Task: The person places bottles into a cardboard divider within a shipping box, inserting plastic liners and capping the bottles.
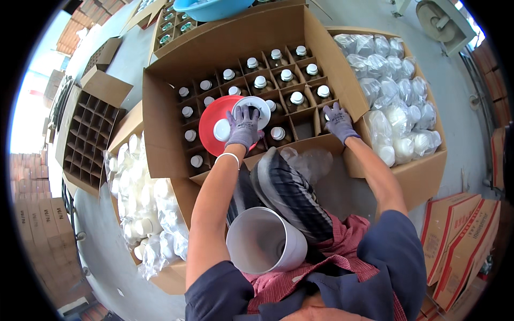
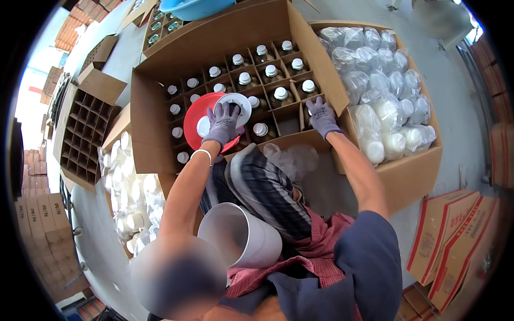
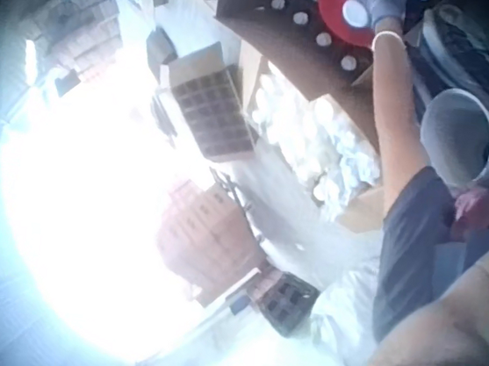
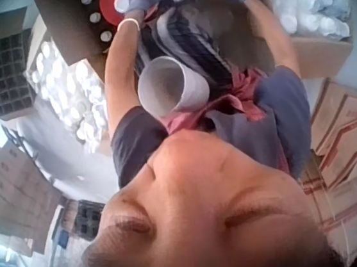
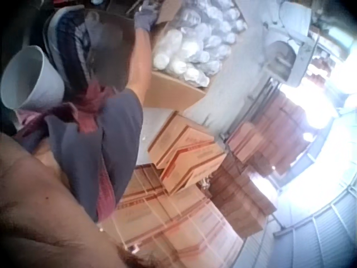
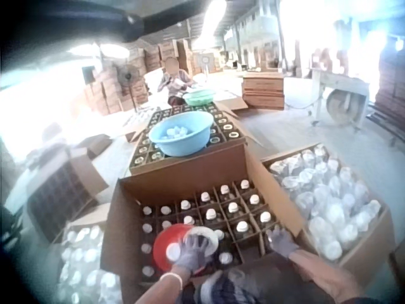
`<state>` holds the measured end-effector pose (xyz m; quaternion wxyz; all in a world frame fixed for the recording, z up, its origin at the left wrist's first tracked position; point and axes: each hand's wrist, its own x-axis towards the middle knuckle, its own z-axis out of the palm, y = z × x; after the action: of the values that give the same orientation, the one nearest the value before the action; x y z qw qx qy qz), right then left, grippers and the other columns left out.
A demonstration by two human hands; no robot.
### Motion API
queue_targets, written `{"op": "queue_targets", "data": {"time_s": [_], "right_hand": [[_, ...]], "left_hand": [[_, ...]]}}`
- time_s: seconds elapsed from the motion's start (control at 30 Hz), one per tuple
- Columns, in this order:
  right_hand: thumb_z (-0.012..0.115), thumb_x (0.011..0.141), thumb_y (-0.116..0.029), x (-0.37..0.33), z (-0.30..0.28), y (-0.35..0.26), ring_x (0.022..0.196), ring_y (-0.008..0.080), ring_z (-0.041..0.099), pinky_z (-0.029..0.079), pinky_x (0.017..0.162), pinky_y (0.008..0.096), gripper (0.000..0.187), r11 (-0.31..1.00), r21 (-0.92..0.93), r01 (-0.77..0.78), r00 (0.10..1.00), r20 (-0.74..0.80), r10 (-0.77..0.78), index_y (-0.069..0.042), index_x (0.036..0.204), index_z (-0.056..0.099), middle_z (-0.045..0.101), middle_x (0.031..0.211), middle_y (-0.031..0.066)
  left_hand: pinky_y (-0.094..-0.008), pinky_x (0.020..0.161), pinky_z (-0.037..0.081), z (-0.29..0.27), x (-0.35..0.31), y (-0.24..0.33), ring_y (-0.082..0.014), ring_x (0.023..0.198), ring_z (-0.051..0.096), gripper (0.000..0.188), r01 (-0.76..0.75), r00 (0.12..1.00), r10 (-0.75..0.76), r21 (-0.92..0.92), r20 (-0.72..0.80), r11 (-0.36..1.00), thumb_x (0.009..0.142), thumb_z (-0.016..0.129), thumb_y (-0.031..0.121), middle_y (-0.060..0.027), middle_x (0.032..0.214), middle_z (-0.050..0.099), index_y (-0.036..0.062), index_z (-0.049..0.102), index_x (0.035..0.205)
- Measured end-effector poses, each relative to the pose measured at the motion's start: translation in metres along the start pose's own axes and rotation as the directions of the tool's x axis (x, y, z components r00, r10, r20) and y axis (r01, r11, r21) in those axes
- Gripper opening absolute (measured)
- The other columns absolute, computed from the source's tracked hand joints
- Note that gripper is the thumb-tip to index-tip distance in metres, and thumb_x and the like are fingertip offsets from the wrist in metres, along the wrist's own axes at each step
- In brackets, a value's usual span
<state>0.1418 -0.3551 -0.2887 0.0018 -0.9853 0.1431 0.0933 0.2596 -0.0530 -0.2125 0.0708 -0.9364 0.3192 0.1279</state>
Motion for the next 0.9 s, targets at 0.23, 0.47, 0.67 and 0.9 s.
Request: {"op": "queue_targets", "data": {"time_s": [0.23,0.47,0.67,0.9], "right_hand": [[0.071,0.081,-0.028,-0.091,-0.181,-0.016,0.100,0.0321,0.059,0.051,0.078,0.0442,0.040,0.830,0.463,0.312,0.842,-0.540,-0.016,-0.009,0.111,0.052,0.055,0.102,0.0158],[0.064,0.087,-0.012,-0.127,-0.217,-0.072,0.096,0.0176,0.055,0.048,0.082,0.0342,0.029,0.055,0.804,0.592,0.772,-0.585,0.248,-0.002,0.111,0.052,0.055,0.102,0.0112],[0.065,0.087,-0.019,-0.153,-0.196,-0.126,0.100,0.0257,0.052,0.044,0.087,0.0360,0.039,0.194,0.468,0.862,0.441,-0.882,0.164,0.000,0.116,0.046,0.049,0.109,0.0156],[0.060,0.090,-0.026,-0.217,-0.174,-0.103,0.109,0.0303,0.052,0.043,0.094,0.0375,0.047,0.014,0.726,0.687,0.693,-0.650,-0.313,0.002,0.125,0.046,0.050,0.119,0.0175]], "left_hand": [[-0.0384,0.111,0.030,-0.066,-0.049,0.052,-0.0294,0.130,0.042,0.068,-0.290,0.957,0.123,-0.894,-0.264,0.341,0.090,0.061,0.043,-0.0185,0.138,0.045,0.0107,0.035,0.144],[-0.0469,0.090,0.054,-0.105,-0.110,0.065,-0.0278,0.111,0.059,0.055,-0.170,0.966,0.065,-0.805,-0.250,-0.568,0.095,0.053,0.045,-0.0112,0.126,0.054,0.0121,0.037,0.136],[-0.0454,0.107,0.040,-0.157,-0.147,0.004,-0.0264,0.127,0.048,0.061,-0.457,0.880,-0.102,-0.764,-0.465,-0.456,0.095,0.050,0.046,-0.0115,0.138,0.047,0.0084,0.037,0.142],[-0.0339,0.106,0.036,-0.189,-0.255,-0.023,-0.0216,0.127,0.045,0.080,-0.401,0.877,-0.150,-0.868,-0.456,0.294,0.076,0.072,0.036,-0.0145,0.137,0.048,-0.0037,0.041,0.138]]}}
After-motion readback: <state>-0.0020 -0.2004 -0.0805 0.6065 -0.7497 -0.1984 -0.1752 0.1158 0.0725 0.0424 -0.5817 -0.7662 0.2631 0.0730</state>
